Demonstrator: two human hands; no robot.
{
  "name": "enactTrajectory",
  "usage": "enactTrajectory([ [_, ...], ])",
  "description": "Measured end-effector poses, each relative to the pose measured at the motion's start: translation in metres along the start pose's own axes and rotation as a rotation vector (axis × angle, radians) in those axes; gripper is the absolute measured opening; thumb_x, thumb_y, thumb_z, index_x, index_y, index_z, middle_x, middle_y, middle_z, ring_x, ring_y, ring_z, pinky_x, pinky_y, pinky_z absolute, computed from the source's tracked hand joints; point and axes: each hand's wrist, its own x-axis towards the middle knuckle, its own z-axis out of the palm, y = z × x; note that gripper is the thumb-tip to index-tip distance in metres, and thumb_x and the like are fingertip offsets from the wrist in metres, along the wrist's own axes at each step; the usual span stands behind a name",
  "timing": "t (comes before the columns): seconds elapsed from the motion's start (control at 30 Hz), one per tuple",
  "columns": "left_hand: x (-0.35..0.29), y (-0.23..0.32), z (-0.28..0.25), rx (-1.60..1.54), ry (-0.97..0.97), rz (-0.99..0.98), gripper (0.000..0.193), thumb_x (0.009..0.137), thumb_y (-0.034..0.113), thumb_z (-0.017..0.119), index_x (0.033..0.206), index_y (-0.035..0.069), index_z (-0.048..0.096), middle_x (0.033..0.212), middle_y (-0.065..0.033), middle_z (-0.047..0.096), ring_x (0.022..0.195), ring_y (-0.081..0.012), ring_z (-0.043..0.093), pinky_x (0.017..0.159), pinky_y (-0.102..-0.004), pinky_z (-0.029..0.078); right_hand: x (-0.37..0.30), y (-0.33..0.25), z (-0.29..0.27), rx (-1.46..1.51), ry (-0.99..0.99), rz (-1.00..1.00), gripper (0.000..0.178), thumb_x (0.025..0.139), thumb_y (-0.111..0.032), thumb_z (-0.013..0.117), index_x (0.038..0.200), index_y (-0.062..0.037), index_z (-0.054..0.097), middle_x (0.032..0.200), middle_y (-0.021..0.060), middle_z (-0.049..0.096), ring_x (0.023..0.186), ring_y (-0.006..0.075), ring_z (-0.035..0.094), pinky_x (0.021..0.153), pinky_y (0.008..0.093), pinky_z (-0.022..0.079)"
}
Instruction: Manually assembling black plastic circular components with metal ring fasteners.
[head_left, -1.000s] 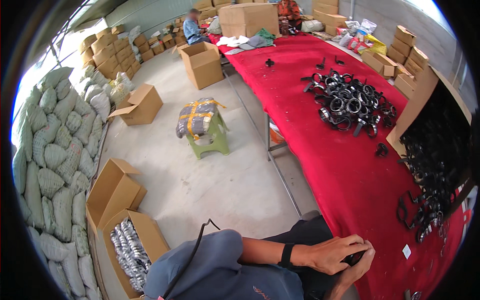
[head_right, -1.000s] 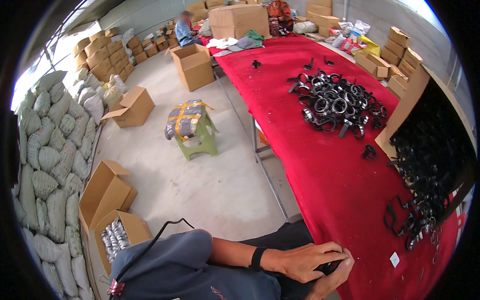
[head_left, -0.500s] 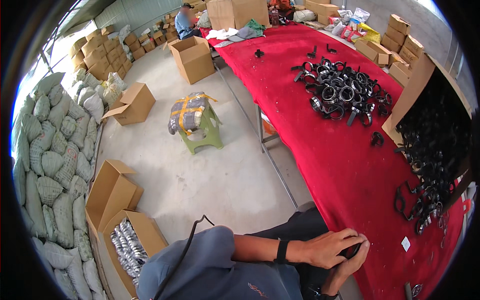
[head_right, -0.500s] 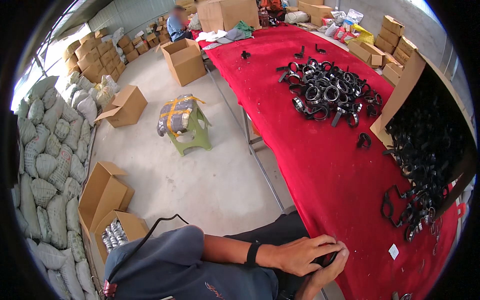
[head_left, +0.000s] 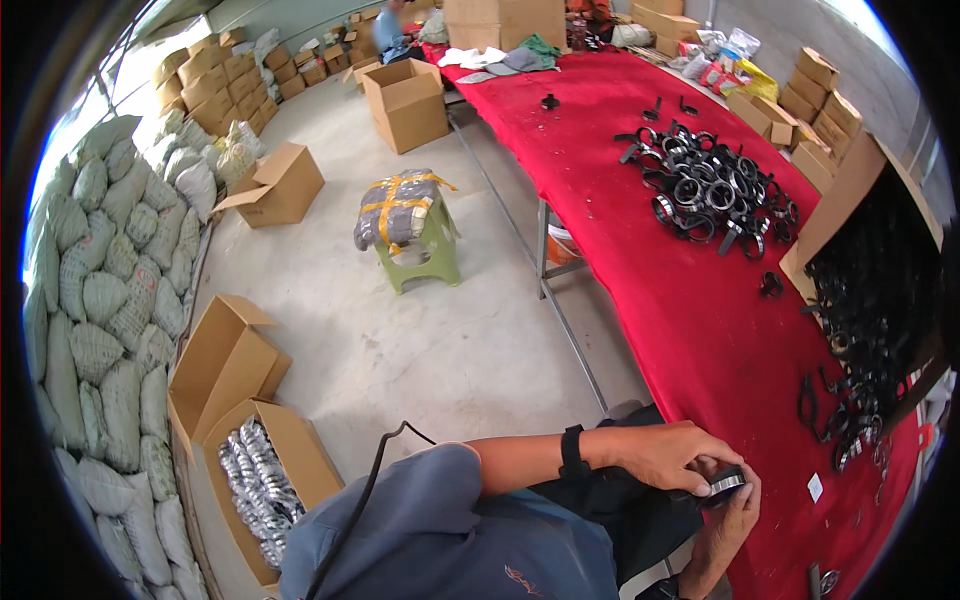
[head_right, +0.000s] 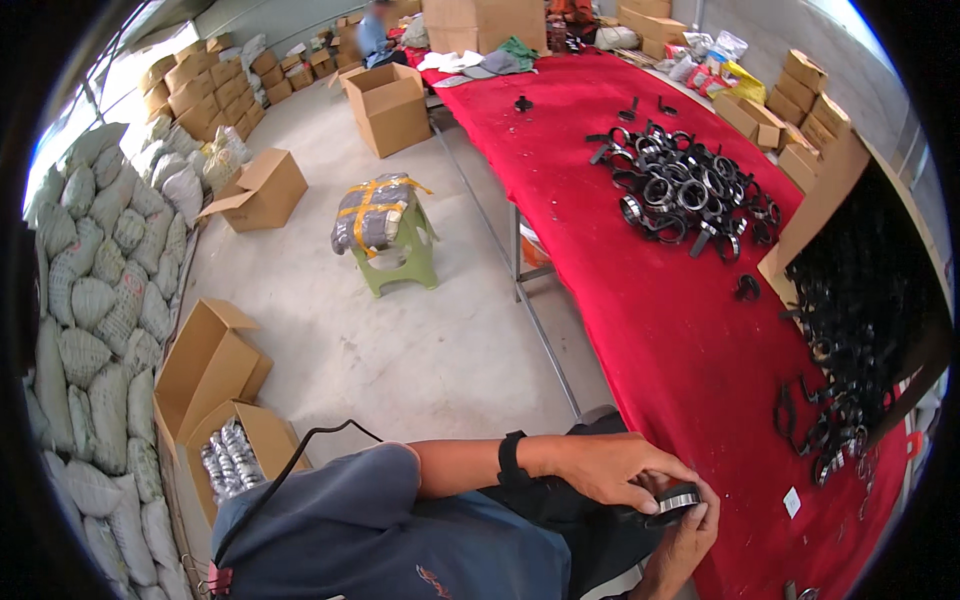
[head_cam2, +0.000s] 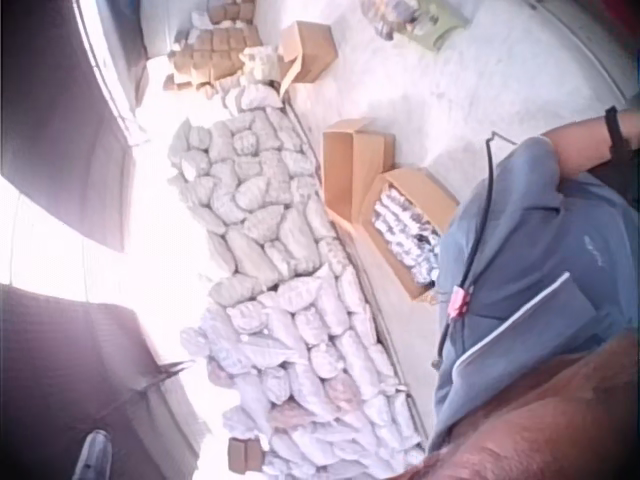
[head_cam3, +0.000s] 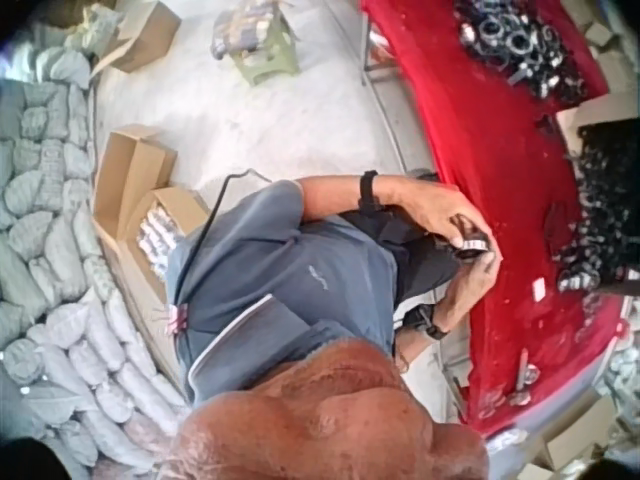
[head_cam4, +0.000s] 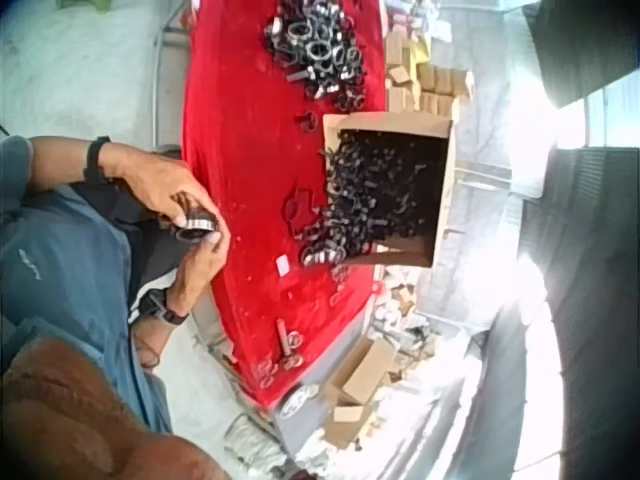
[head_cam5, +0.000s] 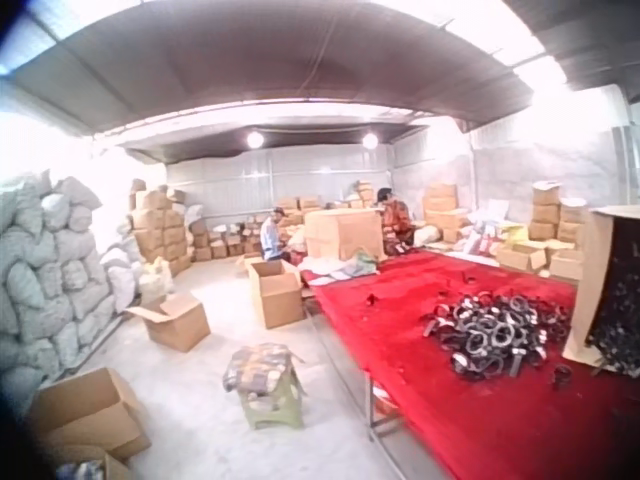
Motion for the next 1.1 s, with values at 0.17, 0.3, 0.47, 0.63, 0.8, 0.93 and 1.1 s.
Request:
enactTrajectory([
  [0.17, -0.007, 0.010, 0.015, 0.218, 0.136, -0.090, 0.040, 0.096, 0.029, 0.077, 0.116, -0.005, 0.071, 0.088, -0.0147, 0.070, 0.081, -0.0273, 0.068, 0.073, -0.0403, 0.051, -0.009, -0.029, 0.016, -0.332, 0.001, -0.140, 0.036, 0.109, -0.032, 0.067, 0.124, 0.0010, 0.064, 0.104, 0.0064, 0.069, 0.095, 0.0146, 0.066, 0.087, 0.0302, 0.054],
  [0.3, -0.013, -0.008, 0.028, 0.206, 0.257, 0.099, 0.039, 0.096, 0.032, 0.078, 0.112, -0.003, 0.070, 0.087, -0.0151, 0.069, 0.079, -0.0300, 0.067, 0.071, -0.0447, 0.048, -0.019, -0.030, 0.025, -0.168, 0.015, -0.116, 0.039, 0.110, -0.035, 0.065, 0.123, 0.0014, 0.063, 0.104, 0.0061, 0.067, 0.095, 0.0146, 0.065, 0.088, 0.0304, 0.054],
  [0.47, -0.014, 0.006, 0.040, 0.230, 0.171, 0.017, 0.034, 0.102, 0.031, 0.071, 0.106, -0.002, 0.062, 0.087, -0.0183, 0.069, 0.080, -0.0340, 0.067, 0.071, -0.0475, 0.049, -0.032, -0.015, 0.024, -0.045, 0.045, -0.142, 0.043, 0.112, -0.041, 0.060, 0.123, 0.0011, 0.063, 0.101, 0.0047, 0.065, 0.093, 0.0135, 0.063, 0.084, 0.0278, 0.052],
  [0.63, 0.008, -0.002, 0.050, 0.202, 0.178, -0.042, 0.040, 0.110, 0.038, 0.058, 0.101, 0.000, 0.055, 0.083, -0.0209, 0.067, 0.078, -0.0394, 0.066, 0.070, -0.0479, 0.049, -0.023, -0.014, 0.029, -0.113, 0.171, -0.163, 0.044, 0.114, -0.043, 0.054, 0.119, -0.0004, 0.064, 0.092, -0.0001, 0.058, 0.076, 0.0067, 0.051, 0.062, 0.0239, 0.035],
  [0.8, 0.047, -0.030, 0.058, 0.210, 0.320, -0.029, 0.039, 0.111, 0.038, 0.055, 0.101, 0.001, 0.054, 0.084, -0.0221, 0.065, 0.081, -0.0427, 0.066, 0.070, -0.0479, 0.049, 0.015, 0.008, 0.018, -0.028, 0.313, -0.137, 0.045, 0.114, -0.044, 0.052, 0.118, -0.0010, 0.065, 0.085, -0.0027, 0.052, 0.067, 0.0047, 0.041, 0.058, 0.0236, 0.029],
  [0.93, 0.084, -0.044, 0.010, 0.057, 0.325, -0.071, 0.038, 0.113, 0.038, 0.053, 0.101, 0.002, 0.054, 0.083, -0.0154, 0.066, 0.078, -0.0318, 0.068, 0.070, -0.0423, 0.050, 0.078, 0.014, 0.003, 0.229, 0.050, -0.045, 0.048, 0.114, -0.043, 0.051, 0.126, 0.0016, 0.063, 0.090, 0.0009, 0.056, 0.073, 0.0076, 0.048, 0.062, 0.0259, 0.039],
  [1.1, 0.142, -0.086, -0.065, -0.274, 0.268, -0.238, 0.025, 0.111, 0.027, 0.060, 0.109, 0.002, 0.059, 0.093, -0.0027, 0.061, 0.090, -0.0111, 0.058, 0.080, -0.0333, 0.050, 0.181, 0.042, -0.006, 0.111, 0.088, 0.093, 0.058, 0.115, -0.047, 0.046, 0.142, 0.0031, 0.057, 0.106, 0.0086, 0.061, 0.094, 0.0176, 0.062, 0.088, 0.0320, 0.053],
])
